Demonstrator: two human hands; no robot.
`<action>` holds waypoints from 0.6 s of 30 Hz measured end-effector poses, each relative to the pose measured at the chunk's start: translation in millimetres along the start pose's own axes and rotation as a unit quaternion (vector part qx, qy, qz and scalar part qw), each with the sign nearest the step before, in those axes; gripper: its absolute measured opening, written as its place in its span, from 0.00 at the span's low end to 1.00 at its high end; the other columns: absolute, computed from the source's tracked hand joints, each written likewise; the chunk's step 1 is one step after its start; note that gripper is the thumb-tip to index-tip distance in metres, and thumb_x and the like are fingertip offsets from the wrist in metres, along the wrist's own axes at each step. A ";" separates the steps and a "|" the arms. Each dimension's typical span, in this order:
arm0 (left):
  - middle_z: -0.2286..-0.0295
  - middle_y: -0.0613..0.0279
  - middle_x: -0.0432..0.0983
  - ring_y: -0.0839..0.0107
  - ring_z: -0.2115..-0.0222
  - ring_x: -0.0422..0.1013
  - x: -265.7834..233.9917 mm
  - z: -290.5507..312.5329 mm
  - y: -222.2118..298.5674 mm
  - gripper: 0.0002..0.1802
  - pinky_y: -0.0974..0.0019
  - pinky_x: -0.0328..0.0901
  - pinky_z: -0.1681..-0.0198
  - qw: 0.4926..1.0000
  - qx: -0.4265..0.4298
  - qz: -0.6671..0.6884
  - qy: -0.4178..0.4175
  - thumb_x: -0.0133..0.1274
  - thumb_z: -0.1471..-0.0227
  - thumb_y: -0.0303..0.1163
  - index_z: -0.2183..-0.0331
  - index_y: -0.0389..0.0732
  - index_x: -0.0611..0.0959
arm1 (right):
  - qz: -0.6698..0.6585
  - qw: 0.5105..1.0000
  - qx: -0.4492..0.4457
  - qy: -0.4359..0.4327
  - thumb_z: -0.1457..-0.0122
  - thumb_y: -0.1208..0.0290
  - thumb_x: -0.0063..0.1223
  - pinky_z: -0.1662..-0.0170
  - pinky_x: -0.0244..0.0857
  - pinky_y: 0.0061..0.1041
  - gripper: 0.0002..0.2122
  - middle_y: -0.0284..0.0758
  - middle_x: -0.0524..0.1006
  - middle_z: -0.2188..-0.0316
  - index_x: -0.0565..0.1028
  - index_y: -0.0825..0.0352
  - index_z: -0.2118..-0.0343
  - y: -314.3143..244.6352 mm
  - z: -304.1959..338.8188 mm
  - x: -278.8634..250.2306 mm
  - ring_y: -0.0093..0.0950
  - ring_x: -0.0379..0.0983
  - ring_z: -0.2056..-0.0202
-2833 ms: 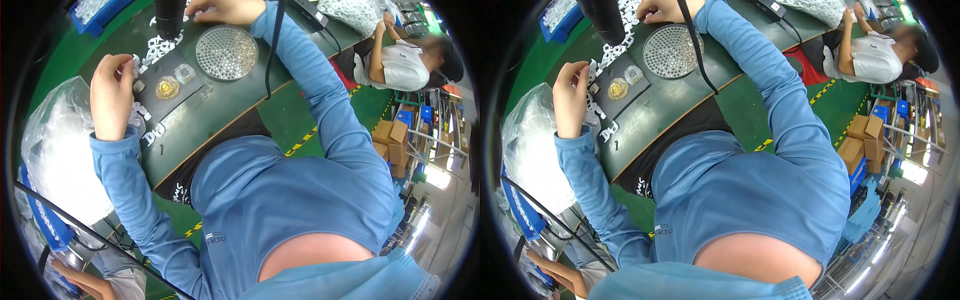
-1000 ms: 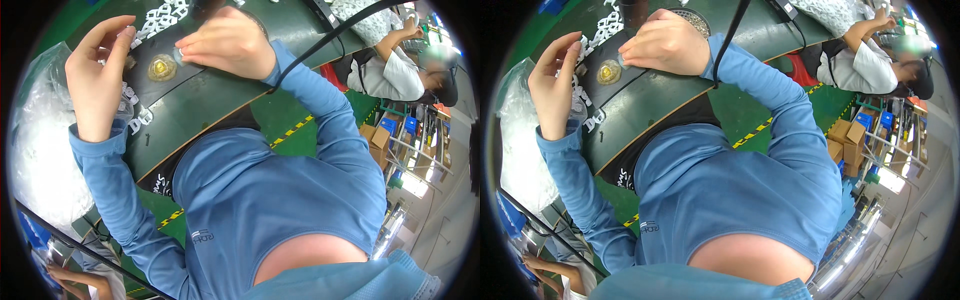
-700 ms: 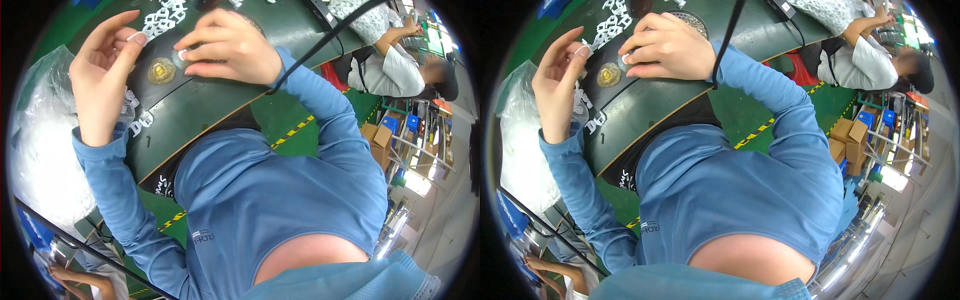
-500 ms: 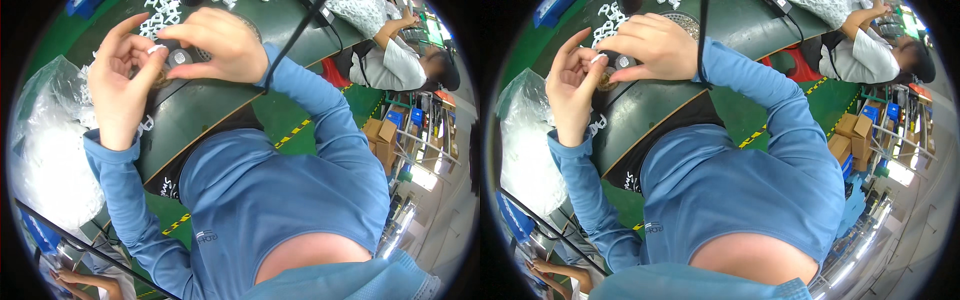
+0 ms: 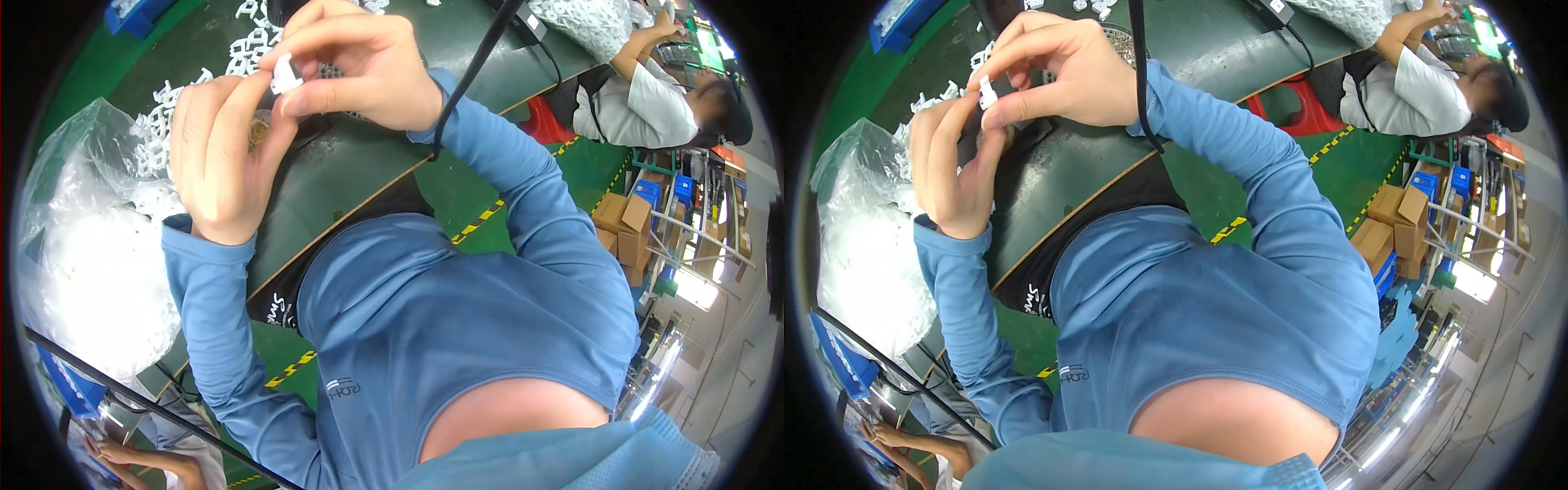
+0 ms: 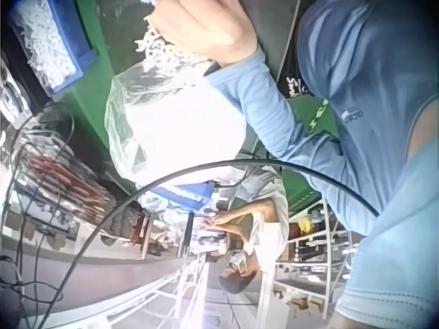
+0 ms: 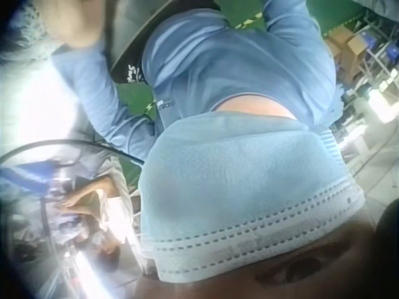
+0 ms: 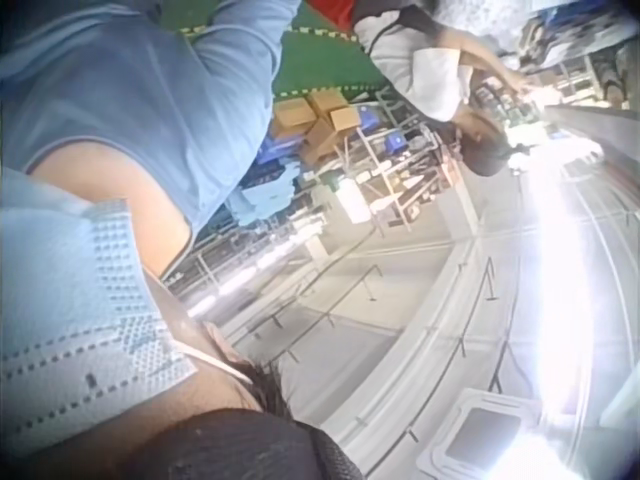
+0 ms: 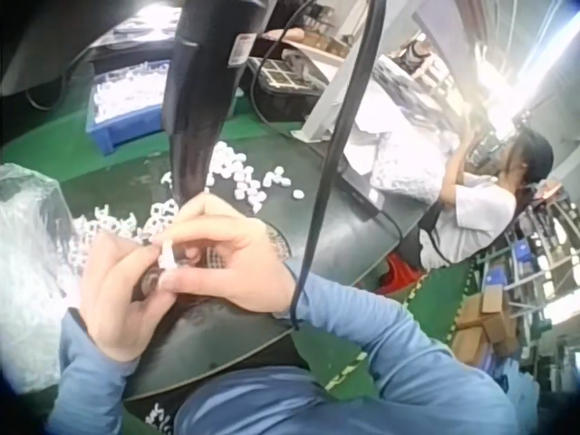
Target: The person assembles plastic components by inserting metal pins into the plastic pieces and securing them with a handheld power tool.
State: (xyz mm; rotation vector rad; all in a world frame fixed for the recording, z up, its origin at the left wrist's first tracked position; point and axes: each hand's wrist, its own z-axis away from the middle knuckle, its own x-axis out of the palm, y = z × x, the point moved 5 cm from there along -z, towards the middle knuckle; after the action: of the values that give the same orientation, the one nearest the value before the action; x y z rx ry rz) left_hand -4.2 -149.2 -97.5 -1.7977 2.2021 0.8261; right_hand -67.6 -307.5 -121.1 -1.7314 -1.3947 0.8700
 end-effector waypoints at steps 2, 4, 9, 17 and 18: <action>0.70 0.52 0.77 0.57 0.72 0.73 -0.6 -1.7 2.1 0.19 0.63 0.69 0.69 1.000 -0.006 -0.002 -0.012 0.68 0.59 0.16 0.61 0.31 0.83 | 0.055 0.998 -0.012 -0.011 0.47 0.79 0.71 0.59 0.72 0.19 0.16 0.33 0.80 0.64 0.82 0.70 0.55 -1.8 0.9 1.7 0.19 0.76 0.64; 0.70 0.52 0.77 0.60 0.72 0.73 -0.7 -1.8 1.9 0.16 0.65 0.69 0.69 0.994 -0.077 0.075 -0.027 0.67 0.57 0.15 0.62 0.30 0.82 | 0.003 1.000 0.006 -0.009 0.46 0.77 0.71 0.59 0.71 0.18 0.16 0.31 0.78 0.66 0.82 0.69 0.53 -3.5 -0.8 3.9 0.18 0.74 0.64; 0.62 0.60 0.80 0.75 0.64 0.75 14.3 17.8 -21.2 0.10 0.70 0.71 0.59 0.783 -0.402 0.468 -0.070 0.55 0.41 0.17 0.56 0.29 0.81 | -0.010 0.996 0.066 -0.066 0.44 0.74 0.70 0.62 0.67 0.16 0.20 0.27 0.79 0.68 0.80 0.68 0.48 -10.1 2.2 0.0 0.14 0.72 0.67; 0.68 0.63 0.80 0.79 0.66 0.75 7.3 19.8 -42.5 0.12 0.77 0.67 0.62 0.832 -0.444 0.332 -0.024 0.55 0.39 0.23 0.55 0.31 0.85 | 0.117 0.989 0.048 -0.076 0.51 0.79 0.72 0.70 0.63 0.19 0.14 0.30 0.74 0.75 0.82 0.70 0.61 -19.3 -6.6 -19.0 0.18 0.67 0.74; 0.68 0.64 0.81 0.79 0.67 0.74 4.3 21.0 -48.5 0.12 0.77 0.67 0.62 0.834 -0.446 0.324 -0.006 0.55 0.39 0.25 0.55 0.31 0.85 | 0.116 0.989 0.049 -0.077 0.51 0.79 0.72 0.70 0.63 0.19 0.14 0.30 0.74 0.75 0.82 0.70 0.61 -24.1 -8.1 -17.7 0.18 0.67 0.74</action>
State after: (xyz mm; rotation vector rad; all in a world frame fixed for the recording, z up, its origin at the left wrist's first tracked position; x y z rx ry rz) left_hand 36.4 -147.5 -131.6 -1.1689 2.6634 2.3011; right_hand -75.6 -322.5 -95.2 -1.8057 -1.2390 1.2031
